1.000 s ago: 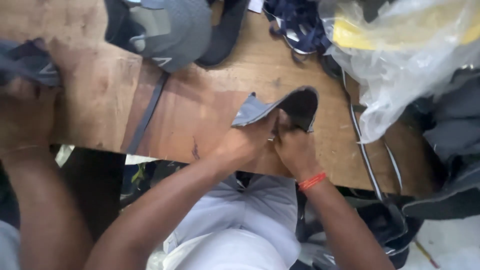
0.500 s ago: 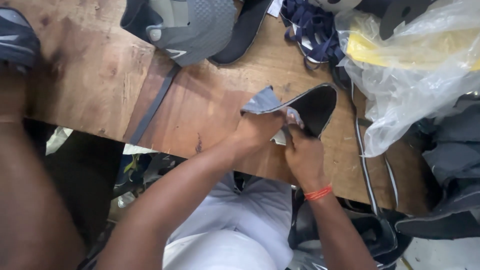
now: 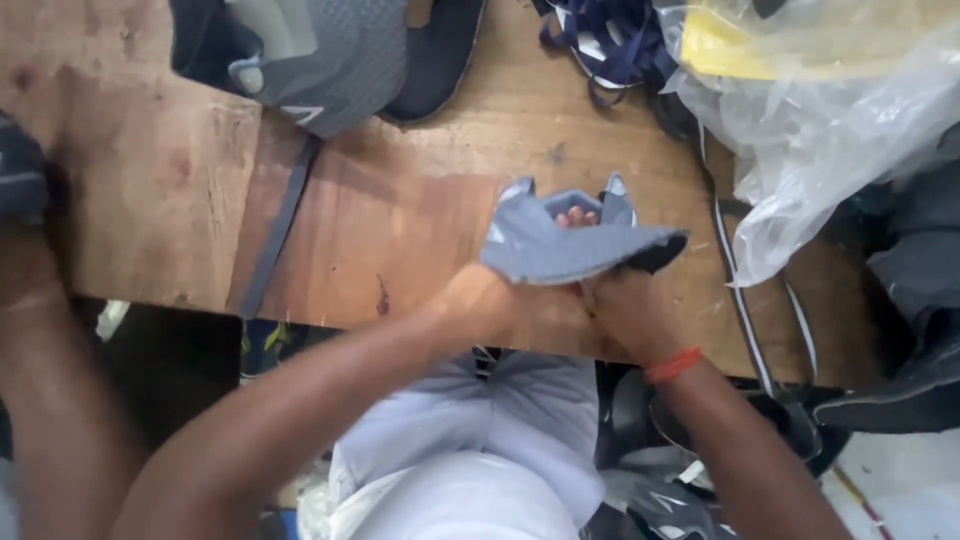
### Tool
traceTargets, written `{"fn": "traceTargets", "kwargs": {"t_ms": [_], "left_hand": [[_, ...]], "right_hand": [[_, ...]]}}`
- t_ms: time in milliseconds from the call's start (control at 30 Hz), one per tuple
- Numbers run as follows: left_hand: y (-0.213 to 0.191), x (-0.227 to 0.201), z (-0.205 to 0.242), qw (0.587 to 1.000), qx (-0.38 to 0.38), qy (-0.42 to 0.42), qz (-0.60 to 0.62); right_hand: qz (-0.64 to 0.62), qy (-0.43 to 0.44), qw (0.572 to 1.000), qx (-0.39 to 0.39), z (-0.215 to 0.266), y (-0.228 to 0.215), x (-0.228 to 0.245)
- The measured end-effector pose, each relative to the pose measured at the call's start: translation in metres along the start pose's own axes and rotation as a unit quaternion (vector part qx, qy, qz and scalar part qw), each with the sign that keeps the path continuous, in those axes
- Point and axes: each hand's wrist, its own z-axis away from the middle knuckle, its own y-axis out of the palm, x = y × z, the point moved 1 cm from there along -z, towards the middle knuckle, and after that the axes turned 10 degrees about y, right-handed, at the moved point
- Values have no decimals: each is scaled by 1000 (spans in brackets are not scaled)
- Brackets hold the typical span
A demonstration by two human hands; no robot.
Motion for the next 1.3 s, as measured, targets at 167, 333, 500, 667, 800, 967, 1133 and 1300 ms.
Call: {"fn": "traceTargets", "kwargs": {"t_ms": [167,333,500,667,800,967,1133,1300], "left_hand": [[18,-21,22,962,57,110,-241],[-21,-41,11,941,29,105,-320],[-7,-37,24,916,214,209,-267],[11,-29,23,952,131,151,-233],[-25,-41,15,889,165,227,-363],[8,-14,10,989,85,89,-87],[7,5,8,966,81,184,-165],[-12,-28,-11,977,109,178,-48]], "right_hand": [[1,-29,994,109,6,6,-10],[-19,-40,999,31,4,-1,4],[-134,116,982,67,1,-16,10],[-161,232,959,-30,-2,11,25],[-22,288,928,233,6,15,0],[-75,108,984,-118,16,8,14],[65,335,911,230,-12,-51,25],[-575,260,776,11,-18,-23,43]]}}
